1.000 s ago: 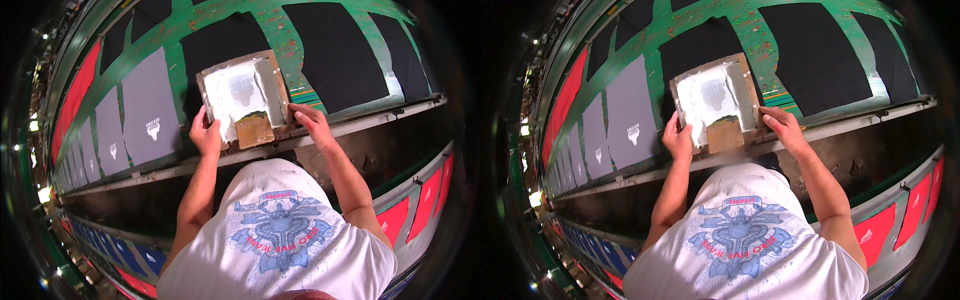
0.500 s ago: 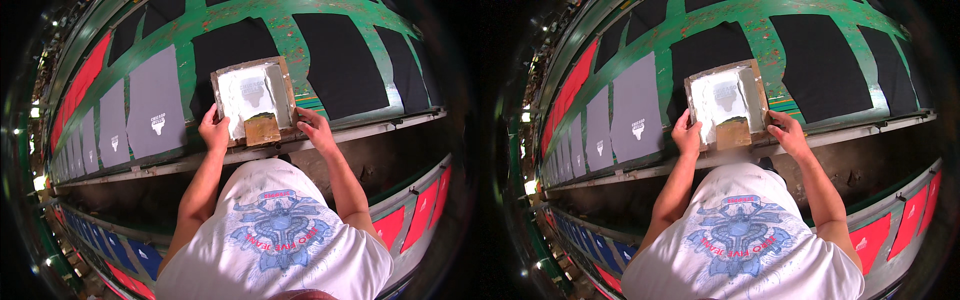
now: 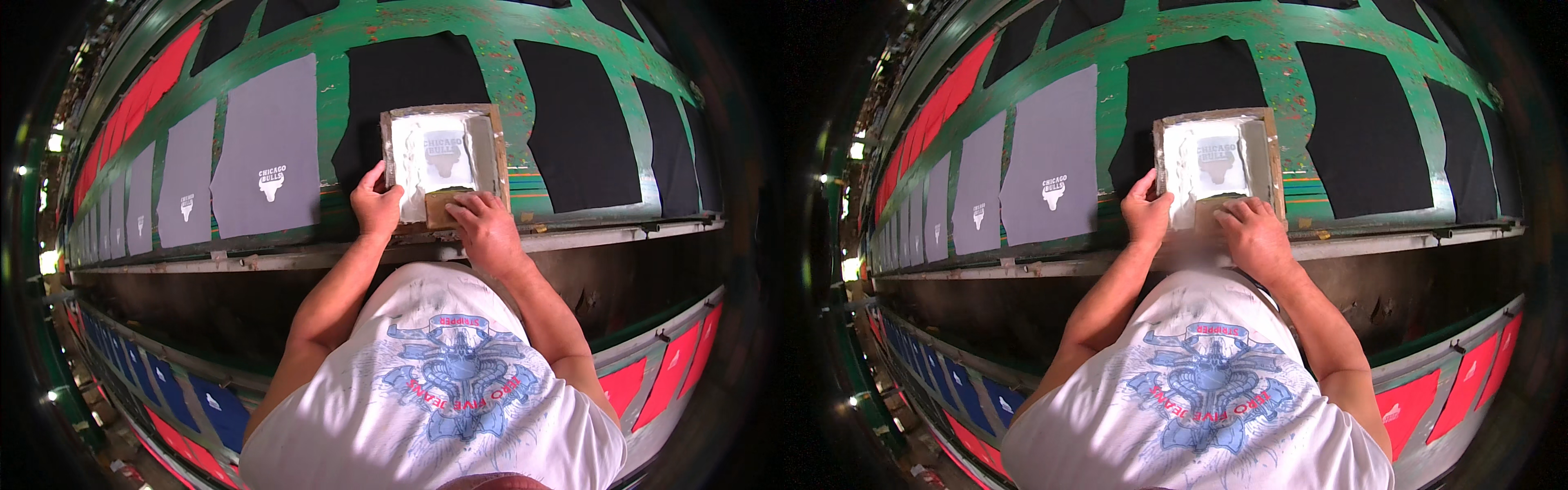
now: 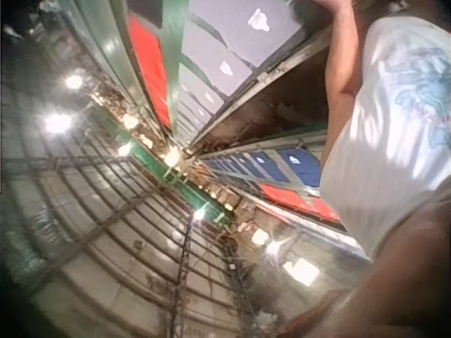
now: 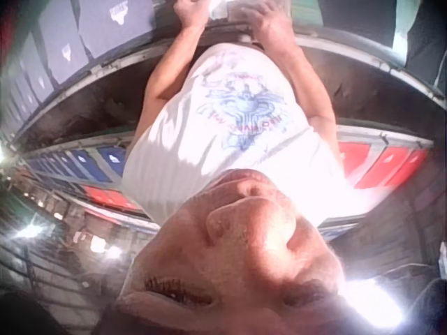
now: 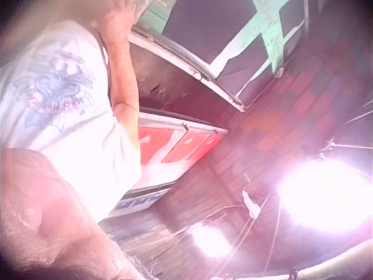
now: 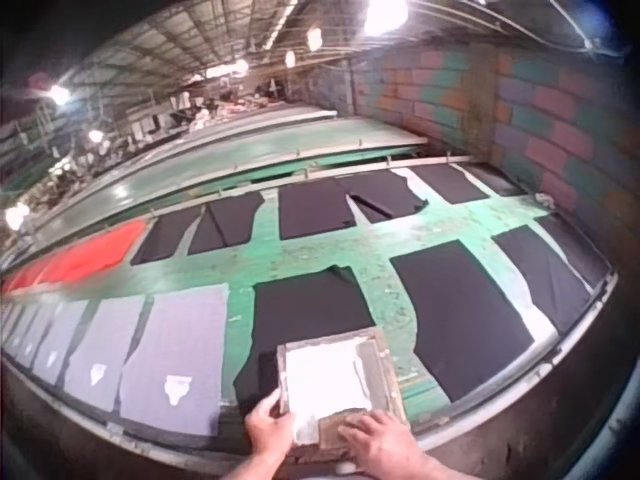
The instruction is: The person aligns black t-shirts on a green printing table, then uses a squeegee to pull white ink across a screen-printing frame to imprint a logo. The person repeats this process on several shirts, lifting each one to check the print and placing it back down.
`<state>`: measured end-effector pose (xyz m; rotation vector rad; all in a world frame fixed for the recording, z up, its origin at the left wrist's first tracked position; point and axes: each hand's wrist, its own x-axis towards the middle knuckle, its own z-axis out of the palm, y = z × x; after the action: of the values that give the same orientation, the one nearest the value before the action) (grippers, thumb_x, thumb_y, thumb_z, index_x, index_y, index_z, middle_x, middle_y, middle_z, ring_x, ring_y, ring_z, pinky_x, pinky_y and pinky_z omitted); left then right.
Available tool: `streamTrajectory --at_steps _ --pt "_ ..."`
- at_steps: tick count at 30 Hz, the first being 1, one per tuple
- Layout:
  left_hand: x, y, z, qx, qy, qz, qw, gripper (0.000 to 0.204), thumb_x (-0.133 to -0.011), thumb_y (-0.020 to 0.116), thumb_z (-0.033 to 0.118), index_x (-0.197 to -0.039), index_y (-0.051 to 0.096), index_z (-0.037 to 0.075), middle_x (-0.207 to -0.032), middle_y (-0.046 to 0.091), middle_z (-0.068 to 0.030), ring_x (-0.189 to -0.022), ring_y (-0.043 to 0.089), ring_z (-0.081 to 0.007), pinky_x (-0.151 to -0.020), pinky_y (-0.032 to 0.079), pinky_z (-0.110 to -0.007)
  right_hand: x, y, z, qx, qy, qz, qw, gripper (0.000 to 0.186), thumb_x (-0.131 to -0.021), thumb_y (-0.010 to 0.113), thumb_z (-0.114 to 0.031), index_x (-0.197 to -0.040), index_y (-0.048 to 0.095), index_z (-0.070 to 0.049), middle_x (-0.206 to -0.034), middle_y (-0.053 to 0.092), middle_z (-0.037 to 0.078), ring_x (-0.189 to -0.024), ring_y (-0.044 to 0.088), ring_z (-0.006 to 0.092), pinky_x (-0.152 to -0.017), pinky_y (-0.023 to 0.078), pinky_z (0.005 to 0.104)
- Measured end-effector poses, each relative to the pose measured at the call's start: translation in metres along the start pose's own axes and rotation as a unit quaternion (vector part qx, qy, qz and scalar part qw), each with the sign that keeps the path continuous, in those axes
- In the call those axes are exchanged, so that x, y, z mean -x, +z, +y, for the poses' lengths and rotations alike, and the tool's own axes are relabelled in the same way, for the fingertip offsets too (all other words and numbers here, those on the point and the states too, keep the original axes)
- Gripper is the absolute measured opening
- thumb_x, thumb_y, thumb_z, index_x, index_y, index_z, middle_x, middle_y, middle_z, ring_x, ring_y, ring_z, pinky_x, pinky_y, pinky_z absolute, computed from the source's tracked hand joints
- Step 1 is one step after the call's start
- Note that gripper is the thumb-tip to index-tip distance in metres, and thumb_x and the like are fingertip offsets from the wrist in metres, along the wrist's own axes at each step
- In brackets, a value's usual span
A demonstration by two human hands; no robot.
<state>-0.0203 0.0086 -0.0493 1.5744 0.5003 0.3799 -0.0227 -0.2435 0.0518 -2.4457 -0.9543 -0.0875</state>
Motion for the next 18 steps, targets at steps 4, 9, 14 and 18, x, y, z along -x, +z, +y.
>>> streamTrajectory --at_steps 4,9,14,18 --pt "0.004 0.0 0.003 0.0 -0.03 -0.02 0.999 0.065 -0.088 0.078 -0.011 -0.151 0.066 -0.01 -0.129 0.082 -0.015 -0.112 0.079 -0.0169 -0.1 0.063 -0.032 -0.015 -0.007 0.006 0.018 -0.013 -0.024 0.999 0.039 -0.088 0.074 0.005 -0.127 0.079 -0.003 -0.125 0.078 0.013 -0.118 0.071 0.0363 -0.104 0.058 0.0481" --pt "0.003 -0.005 0.008 -0.008 -0.025 -0.033 0.999 0.063 -0.089 0.078 -0.01 -0.151 0.067 -0.009 -0.137 0.079 -0.0172 -0.118 0.078 -0.0175 -0.103 0.063 -0.033 -0.048 -0.023 0.011 -0.036 0.037 -0.113 0.992 0.036 -0.091 0.071 0.008 -0.125 0.079 0.001 -0.124 0.079 0.015 -0.119 0.07 0.0384 -0.105 0.058 0.0479" --pt "-0.001 -0.018 0.01 -0.155 0.156 -0.069 0.973 0.061 -0.091 0.078 -0.002 -0.151 0.069 -0.003 -0.143 0.072 -0.0179 -0.127 0.073 -0.0288 -0.103 0.062 -0.041 -0.034 -0.036 0.007 -0.064 0.04 -0.105 0.992 0.044 -0.087 0.067 0.013 -0.128 0.078 0.001 -0.126 0.079 0.016 -0.12 0.07 0.0404 -0.105 0.059 0.0489" --pt "-0.003 -0.028 0.019 -0.338 0.288 -0.093 0.891 0.058 -0.092 0.078 0.01 -0.149 0.07 0.0 -0.133 0.069 -0.0175 -0.123 0.066 -0.0399 -0.105 0.055 -0.052 -0.012 -0.013 -0.006 -0.026 0.032 -0.071 0.997 0.056 -0.08 0.066 0.014 -0.133 0.077 -0.001 -0.13 0.078 0.016 -0.128 0.07 0.0403 -0.111 0.058 0.0498"
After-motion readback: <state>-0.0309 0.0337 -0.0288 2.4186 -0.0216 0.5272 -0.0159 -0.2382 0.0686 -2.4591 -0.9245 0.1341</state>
